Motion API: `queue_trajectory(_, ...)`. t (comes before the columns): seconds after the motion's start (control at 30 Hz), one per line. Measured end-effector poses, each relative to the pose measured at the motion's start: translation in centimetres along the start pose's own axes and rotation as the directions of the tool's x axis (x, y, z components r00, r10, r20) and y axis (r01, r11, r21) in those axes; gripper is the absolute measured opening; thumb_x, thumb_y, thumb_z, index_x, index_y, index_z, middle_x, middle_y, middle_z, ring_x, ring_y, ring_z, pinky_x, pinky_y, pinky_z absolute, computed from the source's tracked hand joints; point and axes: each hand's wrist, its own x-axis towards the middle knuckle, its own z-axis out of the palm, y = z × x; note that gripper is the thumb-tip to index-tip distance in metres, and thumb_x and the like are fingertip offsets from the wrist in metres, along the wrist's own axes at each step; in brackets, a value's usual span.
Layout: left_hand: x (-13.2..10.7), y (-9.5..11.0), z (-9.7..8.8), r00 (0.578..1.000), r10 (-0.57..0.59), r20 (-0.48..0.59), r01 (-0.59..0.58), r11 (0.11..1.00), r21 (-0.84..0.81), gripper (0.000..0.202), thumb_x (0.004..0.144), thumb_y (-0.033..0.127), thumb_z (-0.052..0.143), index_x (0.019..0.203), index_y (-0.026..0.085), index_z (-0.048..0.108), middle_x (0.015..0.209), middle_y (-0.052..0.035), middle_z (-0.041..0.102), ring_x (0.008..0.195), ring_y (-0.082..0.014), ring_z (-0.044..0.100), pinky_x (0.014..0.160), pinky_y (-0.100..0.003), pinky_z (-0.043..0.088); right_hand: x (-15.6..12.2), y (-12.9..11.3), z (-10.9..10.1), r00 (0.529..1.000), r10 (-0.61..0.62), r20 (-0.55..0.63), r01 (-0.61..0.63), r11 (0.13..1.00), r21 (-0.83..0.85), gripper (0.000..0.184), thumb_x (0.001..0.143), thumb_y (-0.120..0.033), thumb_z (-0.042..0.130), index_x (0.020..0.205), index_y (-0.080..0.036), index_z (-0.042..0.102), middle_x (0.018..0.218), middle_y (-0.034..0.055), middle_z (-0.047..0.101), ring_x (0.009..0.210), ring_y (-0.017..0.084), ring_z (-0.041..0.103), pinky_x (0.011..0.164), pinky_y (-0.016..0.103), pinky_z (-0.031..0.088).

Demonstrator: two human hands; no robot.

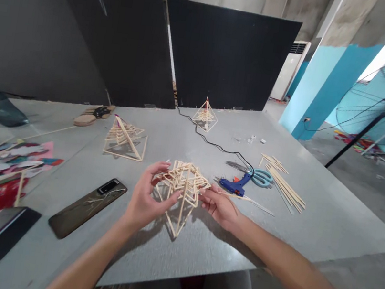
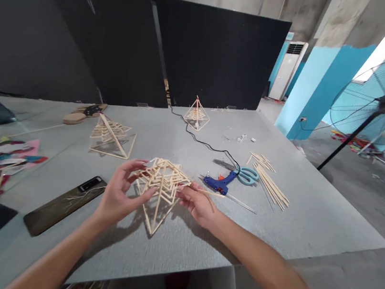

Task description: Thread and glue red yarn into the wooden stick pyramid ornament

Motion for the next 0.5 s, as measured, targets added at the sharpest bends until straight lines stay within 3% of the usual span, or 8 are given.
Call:
queue_trajectory(0.23,-0.3,-0.9,1.0,1.000,-0.027,-0.016,0.022,0.968,-0.250,0.069,0.082,0.024,0.091,0.140,0.030,0.056,0.151,-0.0120,0.056,0.128,-0.0222,0.064,0.111,-0.043,0.058,0.1,0.0,-0.2,0.999,-0.026,0.032,0.023,0.996,0.089,0.029,0.076,-0.028,0.095,0.095,-0.017,0.075,0.096,0.0043,0.079,0.083,0.016,0.072,0.076,0.027,0.056)
queue_trajectory(0.37,0.0,-0.2,1.1,0.999,-0.036,-0.022,0.026,0.932,-0.361,0.070,0.082,0.022,0.091,0.141,0.031,0.056,0.158,-0.0112,0.051,0.138,-0.0231,0.060,0.112,-0.039,0.058,-0.2,0.1,0.1,0.998,-0.040,0.054,0.034,0.993,0.116,0.029,0.074,-0.030,0.096,0.091,-0.017,0.076,0.082,0.0024,0.076,0.079,0.016,0.071,0.083,0.031,0.057)
queue_trajectory(0.43,0.2,0.3,0.7,0.990,-0.094,-0.110,0.044,0.920,-0.389,0.067,0.083,0.027,0.090,0.140,0.031,0.056,0.163,-0.0111,0.047,0.146,-0.0257,0.054,0.110,-0.039,0.060,-0.4,0.1,0.3,0.997,-0.062,0.056,0.054,0.990,0.130,0.030,0.073,-0.032,0.097,0.088,-0.017,0.076,0.080,0.0017,0.075,0.078,0.016,0.071,0.087,0.034,0.057)
queue_trajectory(0.5,0.6,0.6,-0.1,0.953,-0.241,-0.183,0.149,0.901,-0.408,0.060,0.086,0.038,0.088,0.136,0.031,0.057,0.160,-0.0111,0.051,0.143,-0.0274,0.057,0.102,-0.040,0.064,-0.6,0.0,0.4,0.994,-0.087,0.063,0.078,0.989,0.124,0.033,0.071,-0.035,0.098,0.089,-0.017,0.077,0.087,0.0037,0.078,0.082,0.018,0.072,0.091,0.035,0.057)
